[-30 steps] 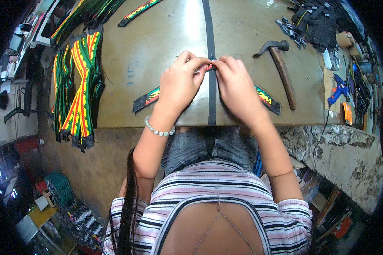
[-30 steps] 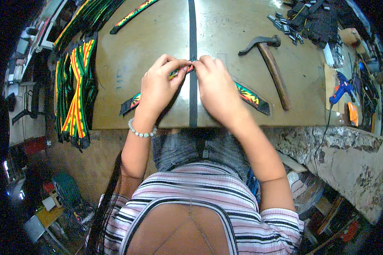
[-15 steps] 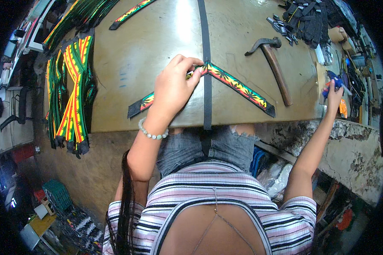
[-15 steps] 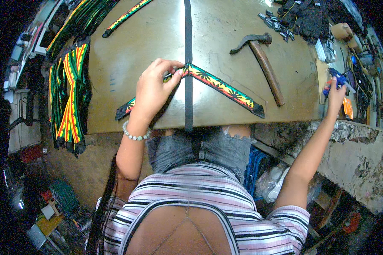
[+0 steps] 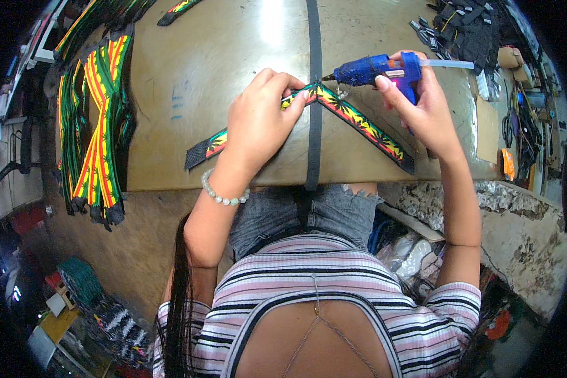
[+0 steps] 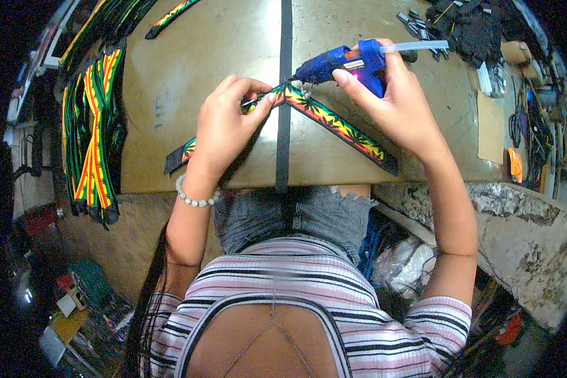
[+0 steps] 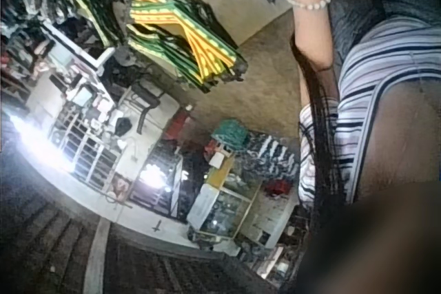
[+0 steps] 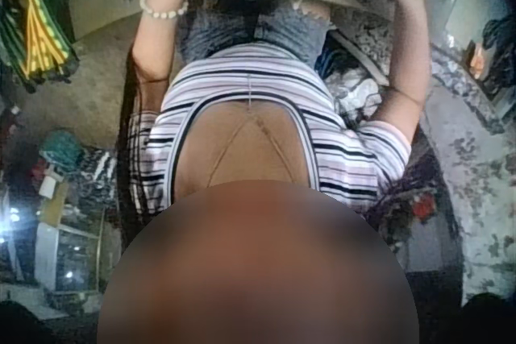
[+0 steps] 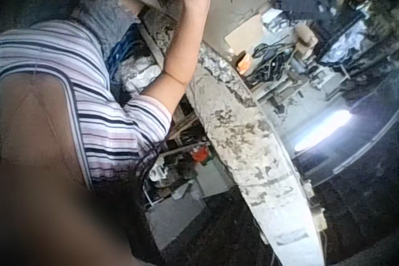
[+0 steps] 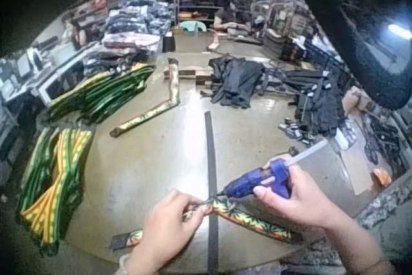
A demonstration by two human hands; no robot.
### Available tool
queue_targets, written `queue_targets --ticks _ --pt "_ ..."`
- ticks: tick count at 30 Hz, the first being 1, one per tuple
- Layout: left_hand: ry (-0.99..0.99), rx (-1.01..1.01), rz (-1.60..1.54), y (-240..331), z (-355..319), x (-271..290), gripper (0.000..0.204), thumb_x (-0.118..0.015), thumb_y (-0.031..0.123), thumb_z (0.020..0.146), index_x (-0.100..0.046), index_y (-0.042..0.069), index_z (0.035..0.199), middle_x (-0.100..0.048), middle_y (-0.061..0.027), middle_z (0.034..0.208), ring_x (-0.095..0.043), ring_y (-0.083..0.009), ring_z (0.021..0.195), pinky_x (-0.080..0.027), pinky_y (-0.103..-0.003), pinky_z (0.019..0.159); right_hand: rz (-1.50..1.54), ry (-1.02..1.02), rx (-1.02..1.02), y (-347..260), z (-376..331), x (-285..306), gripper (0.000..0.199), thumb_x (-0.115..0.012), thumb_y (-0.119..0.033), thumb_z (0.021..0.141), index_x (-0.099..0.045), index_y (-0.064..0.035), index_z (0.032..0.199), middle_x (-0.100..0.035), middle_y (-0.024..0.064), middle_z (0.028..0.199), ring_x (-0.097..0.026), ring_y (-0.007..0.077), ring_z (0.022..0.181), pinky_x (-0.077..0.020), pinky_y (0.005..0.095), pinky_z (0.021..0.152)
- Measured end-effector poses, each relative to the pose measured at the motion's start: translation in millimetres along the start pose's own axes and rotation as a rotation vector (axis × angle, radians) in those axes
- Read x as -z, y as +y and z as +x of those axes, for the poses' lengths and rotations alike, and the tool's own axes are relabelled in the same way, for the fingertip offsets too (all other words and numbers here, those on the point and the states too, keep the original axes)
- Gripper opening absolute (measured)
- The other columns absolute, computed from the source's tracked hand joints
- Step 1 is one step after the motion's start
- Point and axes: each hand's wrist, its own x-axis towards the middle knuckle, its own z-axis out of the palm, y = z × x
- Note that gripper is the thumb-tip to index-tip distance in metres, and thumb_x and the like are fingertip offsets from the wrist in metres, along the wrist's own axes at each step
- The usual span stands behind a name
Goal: The person assembles a strap by attaching a metal buckle to a black webbing strap and a patterned fabric strap using a hot glue gun. They repeatedly apply glue, press the buckle onto the straps, and adjust alignment on a workbench.
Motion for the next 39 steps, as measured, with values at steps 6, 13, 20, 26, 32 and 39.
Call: queue_targets --ticks 6,13,20,26,32,39 --pt "0.014 -0.004 0.018 0 -1 -2 0.018 -0.075 0.02 0.084 -0.073 0.006 0.095 -0.06 -0.0109 0.08 -0.062 -0.0263 0.075 -0.05 -0.037 0.069 -0.072 -0.026 0.085 12 4 -4 0.048 -0.073 -0.033 0.092 -0.05 -0.0051 0.123 -0.063 0.0066 0.094 -0.061 0.0131 0.077 -0.0483 0.0274 0.067" --pt "-0.009 -0.005 0.041 -3 0 -1 0.017 -0.072 0.023 0.085 -0.071 0.008 0.093 -0.065 -0.0093 0.089 -0.066 -0.0292 0.082 -0.053 -0.041 0.071 -0.177 -0.006 0.154 6 -6 -5 0.043 -0.073 -0.03 0.093 -0.051 -0.005 0.12 -0.06 0.0029 0.092 -0.06 0.0143 0.079 -0.0497 0.0293 0.074" --pt "0.002 -0.001 0.033 -4 0 -2 0.017 -0.072 0.023 0.084 -0.072 0.008 0.094 -0.065 -0.0094 0.088 -0.066 -0.0294 0.082 -0.053 -0.042 0.072 -0.165 -0.112 0.082 -10 -31 -7 0.049 -0.074 -0.033 0.091 -0.05 -0.0025 0.12 -0.069 0.0167 0.095 -0.071 0.0316 0.083 -0.0533 0.0385 0.074" --pt "-0.011 -0.021 0.036 -5 1 -2 0.018 -0.072 0.022 0.084 -0.072 0.008 0.094 -0.065 -0.0106 0.087 -0.066 -0.0293 0.082 -0.053 -0.041 0.072 0.336 -0.16 -0.217 4 -52 22 0.041 -0.075 -0.035 0.09 -0.057 -0.008 0.116 -0.066 0.002 0.083 -0.056 0.0068 0.058 -0.0447 0.0232 0.05" --pt "-0.02 -0.01 0.053 2 -6 -1 0.016 -0.072 0.022 0.086 -0.071 0.008 0.094 -0.062 -0.0113 0.084 -0.065 -0.03 0.08 -0.052 -0.042 0.07 -0.299 1.02 -0.191 168 -75 145 0.044 -0.064 -0.045 0.097 -0.059 -0.0017 0.104 -0.07 0.01 0.088 -0.067 0.0224 0.084 -0.0507 0.0365 0.081" --pt "-0.011 0.013 0.044 14 -23 -6 0.012 -0.073 0.019 0.086 -0.069 0.009 0.093 -0.061 -0.0081 0.084 -0.065 -0.0276 0.073 -0.051 -0.041 0.062 -1.048 0.585 -0.631 178 -122 209 0.059 -0.057 -0.05 0.095 -0.069 0.0077 0.095 -0.069 0.0273 0.084 -0.066 0.046 0.08 -0.0525 0.0503 0.075"
